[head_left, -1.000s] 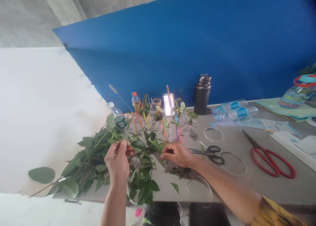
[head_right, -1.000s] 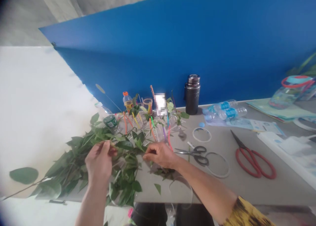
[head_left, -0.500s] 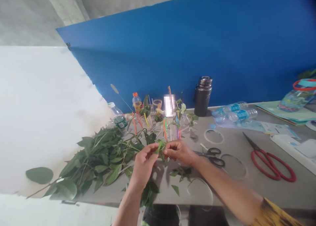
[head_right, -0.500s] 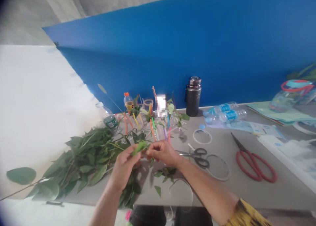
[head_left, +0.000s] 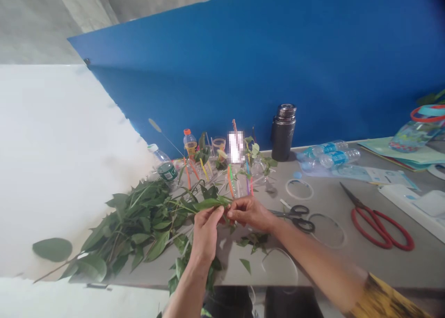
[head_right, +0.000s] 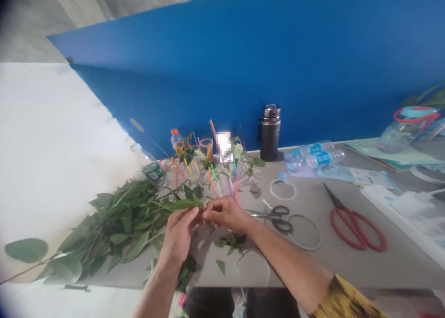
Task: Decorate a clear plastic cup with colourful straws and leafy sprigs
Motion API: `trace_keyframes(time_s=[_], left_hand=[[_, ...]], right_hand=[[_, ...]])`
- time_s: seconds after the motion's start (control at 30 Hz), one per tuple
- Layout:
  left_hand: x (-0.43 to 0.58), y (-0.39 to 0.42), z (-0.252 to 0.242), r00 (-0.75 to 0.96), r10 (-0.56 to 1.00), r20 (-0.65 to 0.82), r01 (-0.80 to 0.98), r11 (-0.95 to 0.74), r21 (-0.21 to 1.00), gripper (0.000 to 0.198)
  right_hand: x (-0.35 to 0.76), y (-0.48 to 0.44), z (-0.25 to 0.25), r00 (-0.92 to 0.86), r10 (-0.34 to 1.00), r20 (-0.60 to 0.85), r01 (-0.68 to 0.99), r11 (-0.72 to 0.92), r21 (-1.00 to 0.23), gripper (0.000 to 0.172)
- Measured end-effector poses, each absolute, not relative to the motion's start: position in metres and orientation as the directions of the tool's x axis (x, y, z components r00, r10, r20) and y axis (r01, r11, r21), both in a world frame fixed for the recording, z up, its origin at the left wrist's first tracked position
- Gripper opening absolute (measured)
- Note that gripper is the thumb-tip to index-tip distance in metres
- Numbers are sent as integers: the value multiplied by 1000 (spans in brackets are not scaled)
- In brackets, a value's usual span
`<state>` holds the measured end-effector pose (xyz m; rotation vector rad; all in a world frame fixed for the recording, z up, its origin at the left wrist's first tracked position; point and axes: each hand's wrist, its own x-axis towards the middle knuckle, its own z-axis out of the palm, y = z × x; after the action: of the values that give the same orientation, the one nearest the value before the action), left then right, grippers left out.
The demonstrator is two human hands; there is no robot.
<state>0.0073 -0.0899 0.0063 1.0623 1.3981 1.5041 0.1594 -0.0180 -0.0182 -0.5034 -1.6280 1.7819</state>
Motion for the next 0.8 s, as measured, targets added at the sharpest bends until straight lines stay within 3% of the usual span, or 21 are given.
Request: trace_keyframes(time_s=[0.27,0.6,0.8], left_hand=[[15,-93,20,-276,959,65,-55,-83,995,22],[10,-80,19,-354,932,80,-58,-107,993,32],[19,-81,25,-222,972,73,-127,-103,986,29]], right_hand=[[162,-18,-17,-723,678,133,-206,-28,-978,52],[163,-18,-14,-735,670,105,-233,-103,-967,52],[164,-16,-13,-725,680,110,-294,-161,-942,49]])
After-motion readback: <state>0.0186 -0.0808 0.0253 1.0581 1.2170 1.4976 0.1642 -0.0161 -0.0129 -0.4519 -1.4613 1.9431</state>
